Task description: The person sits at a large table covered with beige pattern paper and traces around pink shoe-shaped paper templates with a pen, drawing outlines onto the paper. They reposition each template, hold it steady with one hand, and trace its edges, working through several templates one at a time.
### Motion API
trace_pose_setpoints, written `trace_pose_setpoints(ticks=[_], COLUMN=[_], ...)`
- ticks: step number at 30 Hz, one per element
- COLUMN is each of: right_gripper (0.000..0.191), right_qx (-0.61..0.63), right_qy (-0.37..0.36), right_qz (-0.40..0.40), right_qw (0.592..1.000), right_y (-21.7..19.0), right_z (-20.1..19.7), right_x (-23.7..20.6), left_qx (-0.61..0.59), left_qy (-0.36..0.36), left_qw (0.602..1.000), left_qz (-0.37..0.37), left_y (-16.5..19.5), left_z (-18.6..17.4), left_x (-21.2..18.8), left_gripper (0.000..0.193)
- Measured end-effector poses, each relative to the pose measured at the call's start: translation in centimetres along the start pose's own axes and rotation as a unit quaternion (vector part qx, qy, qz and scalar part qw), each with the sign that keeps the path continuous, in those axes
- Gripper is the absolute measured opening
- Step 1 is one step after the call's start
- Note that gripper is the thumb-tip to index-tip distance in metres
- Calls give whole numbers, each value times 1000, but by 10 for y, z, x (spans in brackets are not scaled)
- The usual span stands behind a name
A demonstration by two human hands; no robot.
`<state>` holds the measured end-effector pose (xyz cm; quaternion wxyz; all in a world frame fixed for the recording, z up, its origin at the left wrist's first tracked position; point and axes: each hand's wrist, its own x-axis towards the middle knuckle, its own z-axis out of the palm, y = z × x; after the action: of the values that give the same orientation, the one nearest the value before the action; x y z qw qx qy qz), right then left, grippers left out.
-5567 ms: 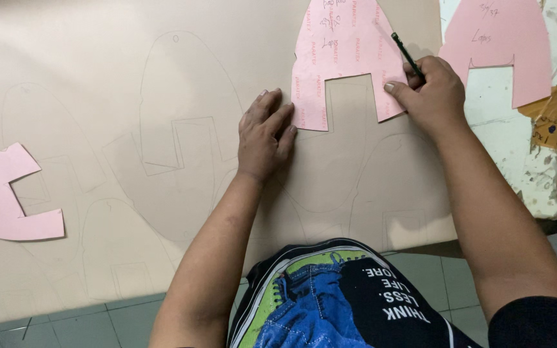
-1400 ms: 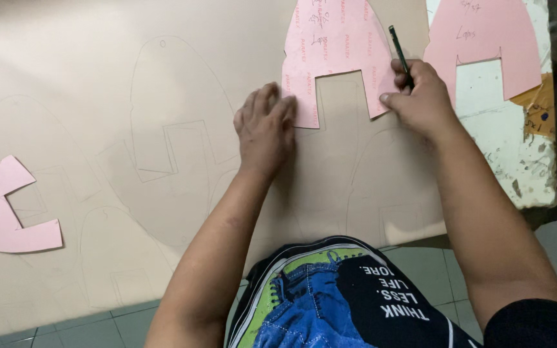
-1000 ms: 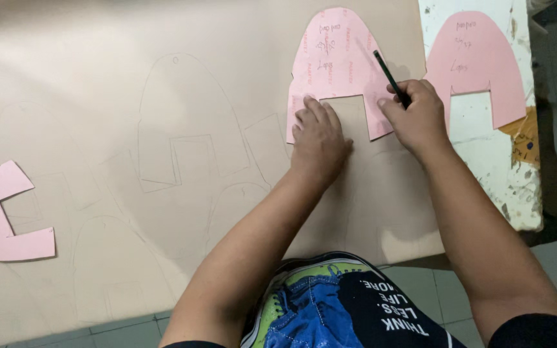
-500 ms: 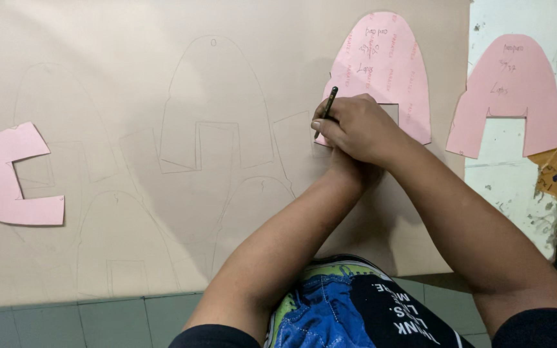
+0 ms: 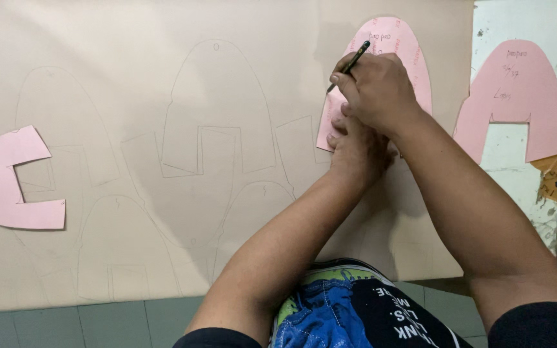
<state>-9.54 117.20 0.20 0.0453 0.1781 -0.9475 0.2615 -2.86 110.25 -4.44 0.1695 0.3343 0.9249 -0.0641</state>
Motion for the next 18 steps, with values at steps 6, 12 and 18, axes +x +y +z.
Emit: trace_pose_setpoints(ticks=[6,12,18], right_gripper=[21,18,15], right_qx=[-9,-25,4], right_qy=[19,66,92], right_qz=[30,12,21], right_qw=[999,997,996], right_y=[-6,1,15], right_z=[-9,-22,-43], right_x=[20,48,53], left_qx=[-8,-49,122], left_qy=[43,65,43], left_qw=[999,995,989], left_qz=[-32,-51,77], left_y=[-3,-8,-19], left_z=[8,1,-18], left_x=[6,1,-7], left_gripper=[88,78,72])
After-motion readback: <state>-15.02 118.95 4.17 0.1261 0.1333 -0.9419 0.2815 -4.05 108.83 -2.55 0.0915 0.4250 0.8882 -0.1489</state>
